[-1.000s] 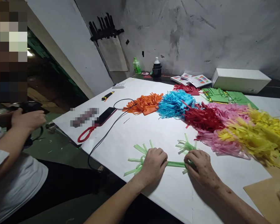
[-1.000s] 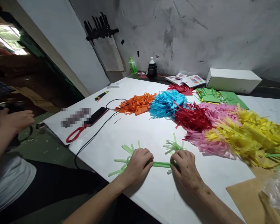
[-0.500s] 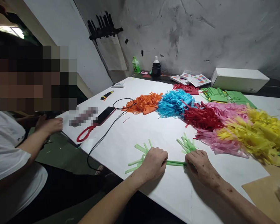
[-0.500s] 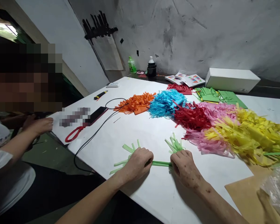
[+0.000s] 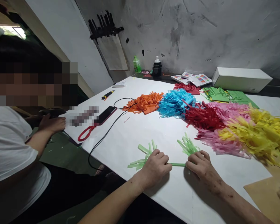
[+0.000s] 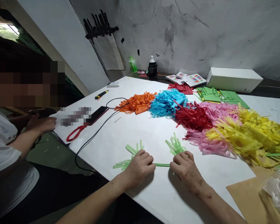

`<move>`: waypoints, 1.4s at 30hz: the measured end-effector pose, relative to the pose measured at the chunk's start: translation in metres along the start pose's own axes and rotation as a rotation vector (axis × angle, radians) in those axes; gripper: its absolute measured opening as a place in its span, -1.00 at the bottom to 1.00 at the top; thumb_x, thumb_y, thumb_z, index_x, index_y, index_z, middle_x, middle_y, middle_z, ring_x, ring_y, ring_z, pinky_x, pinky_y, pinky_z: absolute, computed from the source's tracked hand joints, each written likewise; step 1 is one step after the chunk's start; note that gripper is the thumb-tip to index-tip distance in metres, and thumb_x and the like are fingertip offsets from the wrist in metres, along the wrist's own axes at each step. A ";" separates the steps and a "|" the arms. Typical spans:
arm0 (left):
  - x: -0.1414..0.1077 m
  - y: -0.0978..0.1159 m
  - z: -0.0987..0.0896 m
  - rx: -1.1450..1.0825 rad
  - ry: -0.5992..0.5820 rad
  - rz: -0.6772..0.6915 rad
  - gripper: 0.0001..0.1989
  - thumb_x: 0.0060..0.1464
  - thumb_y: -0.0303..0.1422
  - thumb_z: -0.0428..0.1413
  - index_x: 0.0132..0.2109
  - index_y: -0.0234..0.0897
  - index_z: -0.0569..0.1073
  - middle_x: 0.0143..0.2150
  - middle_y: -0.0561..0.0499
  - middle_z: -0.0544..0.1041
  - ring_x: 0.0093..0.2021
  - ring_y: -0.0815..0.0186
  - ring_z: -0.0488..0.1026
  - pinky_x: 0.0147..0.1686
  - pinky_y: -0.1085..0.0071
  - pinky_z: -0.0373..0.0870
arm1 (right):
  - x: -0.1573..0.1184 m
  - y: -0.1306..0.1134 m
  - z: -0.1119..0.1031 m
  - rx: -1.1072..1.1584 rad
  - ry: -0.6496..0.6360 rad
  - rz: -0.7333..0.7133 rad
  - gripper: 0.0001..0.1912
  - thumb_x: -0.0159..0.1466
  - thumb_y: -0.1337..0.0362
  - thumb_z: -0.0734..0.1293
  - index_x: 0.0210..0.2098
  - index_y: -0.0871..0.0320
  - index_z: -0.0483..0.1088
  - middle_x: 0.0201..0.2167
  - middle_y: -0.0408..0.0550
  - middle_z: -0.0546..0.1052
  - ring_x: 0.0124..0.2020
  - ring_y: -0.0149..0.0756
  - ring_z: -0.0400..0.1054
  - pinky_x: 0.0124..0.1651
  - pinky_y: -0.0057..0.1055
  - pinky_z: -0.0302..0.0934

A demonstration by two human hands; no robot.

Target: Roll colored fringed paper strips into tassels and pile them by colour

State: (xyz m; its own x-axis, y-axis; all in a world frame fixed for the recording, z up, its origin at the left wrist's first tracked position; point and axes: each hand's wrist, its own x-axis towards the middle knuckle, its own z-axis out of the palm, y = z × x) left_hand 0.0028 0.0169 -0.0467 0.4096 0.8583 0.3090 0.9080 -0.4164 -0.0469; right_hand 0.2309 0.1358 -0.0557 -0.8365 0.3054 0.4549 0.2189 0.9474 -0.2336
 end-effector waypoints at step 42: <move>0.000 0.006 -0.005 0.033 -0.065 0.128 -0.81 0.14 -0.63 0.00 -0.36 -0.27 0.33 -0.39 0.00 0.32 -0.40 0.28 0.23 -0.34 0.29 0.16 | 0.002 -0.019 -0.009 -0.215 -0.100 -0.184 -0.78 0.25 0.56 0.23 -0.45 0.17 0.35 -0.42 -0.05 0.38 -0.32 -0.18 0.20 -0.12 -0.21 0.05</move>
State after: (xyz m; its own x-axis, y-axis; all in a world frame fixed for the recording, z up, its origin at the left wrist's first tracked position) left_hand 0.0077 0.0124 -0.0421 0.5261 0.8170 0.2360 0.8499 -0.5144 -0.1138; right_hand 0.2299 0.1195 -0.0433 -0.9149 0.1259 0.3836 0.1517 0.9877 0.0375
